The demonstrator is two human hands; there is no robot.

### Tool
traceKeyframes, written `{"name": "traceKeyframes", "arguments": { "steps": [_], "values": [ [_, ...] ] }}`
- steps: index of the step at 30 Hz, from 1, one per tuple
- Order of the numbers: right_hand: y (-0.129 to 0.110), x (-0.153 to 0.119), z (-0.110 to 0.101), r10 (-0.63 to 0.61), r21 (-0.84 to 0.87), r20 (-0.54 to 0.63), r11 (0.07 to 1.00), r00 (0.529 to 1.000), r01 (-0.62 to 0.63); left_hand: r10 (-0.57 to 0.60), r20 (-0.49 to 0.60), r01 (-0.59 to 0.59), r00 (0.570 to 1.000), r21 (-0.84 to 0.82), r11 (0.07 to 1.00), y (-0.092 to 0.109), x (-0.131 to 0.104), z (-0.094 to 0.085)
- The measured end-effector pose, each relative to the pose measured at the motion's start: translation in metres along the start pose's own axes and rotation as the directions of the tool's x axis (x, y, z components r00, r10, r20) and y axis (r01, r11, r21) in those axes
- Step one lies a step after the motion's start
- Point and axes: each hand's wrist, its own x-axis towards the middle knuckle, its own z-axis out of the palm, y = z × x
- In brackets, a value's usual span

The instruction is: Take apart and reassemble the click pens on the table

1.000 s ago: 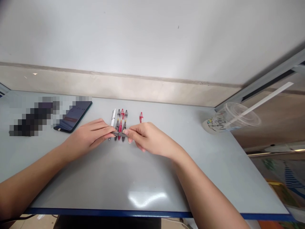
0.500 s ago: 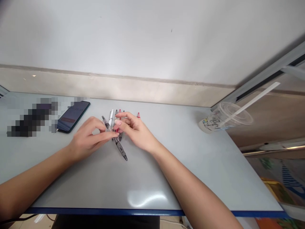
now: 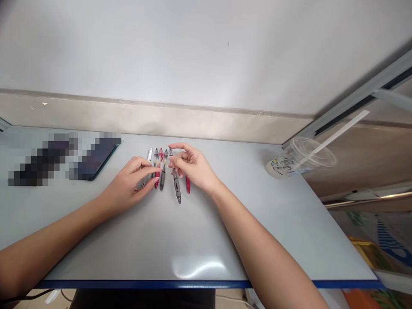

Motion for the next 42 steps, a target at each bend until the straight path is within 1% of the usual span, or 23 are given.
{"name": "traceKeyframes", "arguments": {
  "steps": [3,7,10,12,14,16,18,20,23,26,28,31,33,38,42],
  "values": [
    [0.002,0.004,-0.010,-0.016,-0.027,-0.026,1.000,1.000,0.015,-0.068,0.061,0.068,0.996,0.005,0.998,-0.001,-0.001,0.002],
    [0.007,0.011,-0.019,-0.039,-0.062,-0.049,0.997,0.998,0.036,-0.113,0.119,0.113,0.986,0.006,0.994,-0.002,-0.001,0.004],
    [0.011,0.016,-0.023,-0.064,-0.069,-0.066,0.996,0.996,0.060,-0.152,0.157,0.153,0.976,0.001,0.988,0.000,0.001,0.000],
    [0.013,0.019,-0.024,-0.086,-0.059,-0.081,0.995,0.993,0.081,-0.214,0.180,0.218,0.960,-0.003,0.976,0.004,0.004,-0.004],
    [0.015,0.021,-0.027,-0.109,-0.038,-0.092,0.994,0.990,0.106,-0.323,0.209,0.330,0.923,0.001,0.944,0.010,0.008,-0.009],
    [0.017,0.023,-0.030,-0.126,-0.010,-0.082,0.992,0.989,0.126,-0.438,0.242,0.441,0.866,0.048,0.896,0.018,0.014,-0.013],
    [0.018,0.023,-0.033,-0.140,0.019,-0.061,0.990,0.988,0.141,-0.505,0.275,0.487,0.818,0.135,0.863,0.025,0.022,-0.015],
    [0.018,0.023,-0.036,-0.156,0.038,-0.050,0.987,0.986,0.158,-0.524,0.311,0.470,0.793,0.234,0.851,0.030,0.031,-0.014],
    [0.017,0.022,-0.040,-0.171,0.040,-0.040,0.984,0.984,0.173,-0.515,0.362,0.403,0.777,0.342,0.849,0.032,0.045,-0.006],
    [0.018,0.022,-0.041,-0.178,0.035,-0.020,0.983,0.984,0.178,-0.534,0.362,0.368,0.764,0.436,0.821,0.029,0.053,0.004],
    [0.021,0.023,-0.041,-0.196,0.035,-0.036,0.980,0.980,0.197,-0.537,0.350,0.352,0.768,0.470,0.809,0.027,0.055,0.009],
    [0.027,0.027,-0.040,-0.225,0.052,-0.084,0.972,0.971,0.230,-0.515,0.336,0.335,0.789,0.467,0.818,0.026,0.055,0.014],
    [0.032,0.031,-0.039,-0.220,0.073,-0.095,0.971,0.971,0.227,-0.516,0.330,0.341,0.790,0.462,0.819,0.026,0.054,0.016],
    [0.039,0.039,-0.037,-0.227,0.144,-0.108,0.960,0.968,0.242,-0.566,0.326,0.422,0.757,0.418,0.805,0.025,0.053,0.012],
    [0.038,0.039,-0.036,-0.230,0.127,-0.078,0.963,0.970,0.239,-0.584,0.317,0.472,0.747,0.366,0.802,0.023,0.051,0.007]
  ]
}}
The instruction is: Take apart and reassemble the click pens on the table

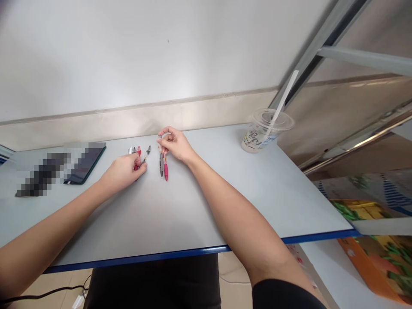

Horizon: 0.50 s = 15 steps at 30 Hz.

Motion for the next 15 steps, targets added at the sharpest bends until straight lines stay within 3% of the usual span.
{"name": "traceKeyframes", "arguments": {
  "steps": [8,15],
  "values": [
    [0.0025,0.0039,0.0026,-0.004,-0.039,0.006,0.999,1.000,0.005,-0.016,-0.021,0.013,1.000,-0.130,0.991,-0.0085,0.0014,0.0015],
    [0.0001,0.0068,0.0057,-0.018,-0.055,0.017,0.998,1.000,0.018,0.045,-0.059,-0.052,0.997,-0.128,0.990,-0.0111,0.0025,0.0039]
  ]
}}
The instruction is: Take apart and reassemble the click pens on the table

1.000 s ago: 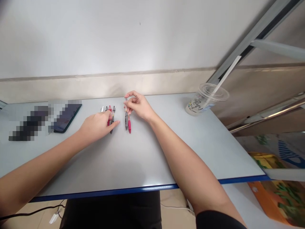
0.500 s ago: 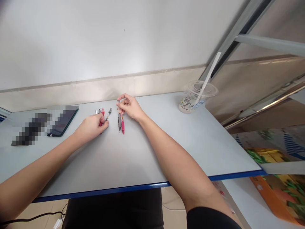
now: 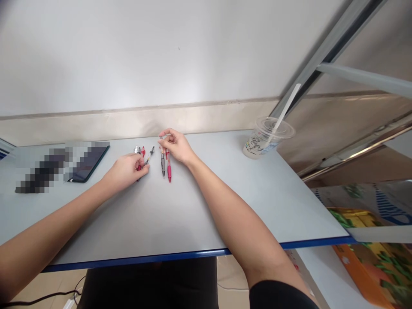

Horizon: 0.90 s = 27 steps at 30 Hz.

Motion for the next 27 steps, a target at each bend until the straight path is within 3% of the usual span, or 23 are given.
{"name": "traceKeyframes", "arguments": {
  "steps": [12,20,25,27],
  "values": [
    [0.003,-0.002,-0.002,-0.006,0.000,-0.040,1.000,0.999,0.006,-0.046,-0.027,0.042,0.999,-0.128,0.991,-0.009,-0.002,0.003],
    [0.002,-0.005,0.001,0.030,-0.046,-0.017,0.998,0.999,-0.031,-0.128,-0.158,0.062,0.979,-0.368,0.928,-0.021,0.002,-0.001],
    [-0.006,-0.009,0.006,0.039,-0.083,-0.022,0.996,0.999,-0.041,-0.149,-0.063,0.095,0.987,-0.516,0.851,-0.021,0.000,-0.003],
    [-0.009,-0.010,0.007,0.039,-0.100,-0.026,0.994,0.999,-0.042,-0.143,-0.078,0.083,0.987,-0.515,0.853,-0.021,-0.002,-0.003]
  ]
}}
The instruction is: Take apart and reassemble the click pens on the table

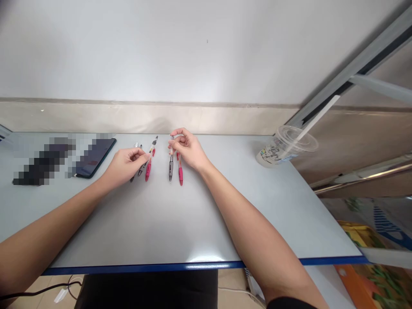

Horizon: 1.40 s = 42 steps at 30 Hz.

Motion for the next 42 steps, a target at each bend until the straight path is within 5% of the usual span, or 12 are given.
{"name": "traceKeyframes", "arguments": {
  "steps": [5,12,24,42],
  "values": [
    [0.000,-0.001,-0.002,0.047,-0.026,-0.006,0.999,0.999,-0.047,0.015,-0.153,-0.004,0.988,0.074,0.997,-0.002,0.002,-0.014],
    [0.000,-0.001,-0.006,0.054,-0.001,-0.032,0.999,0.998,-0.054,-0.199,-0.048,0.205,0.979,0.214,0.955,-0.008,0.006,-0.044],
    [0.008,0.004,-0.004,0.065,0.006,-0.036,0.998,0.997,-0.064,-0.138,0.086,0.131,0.987,0.091,0.987,-0.016,0.005,-0.023],
    [0.011,0.004,-0.002,0.017,-0.136,-0.022,0.991,1.000,-0.020,-0.058,0.108,0.057,0.993,0.007,0.998,-0.004,-0.003,-0.016]
  ]
}}
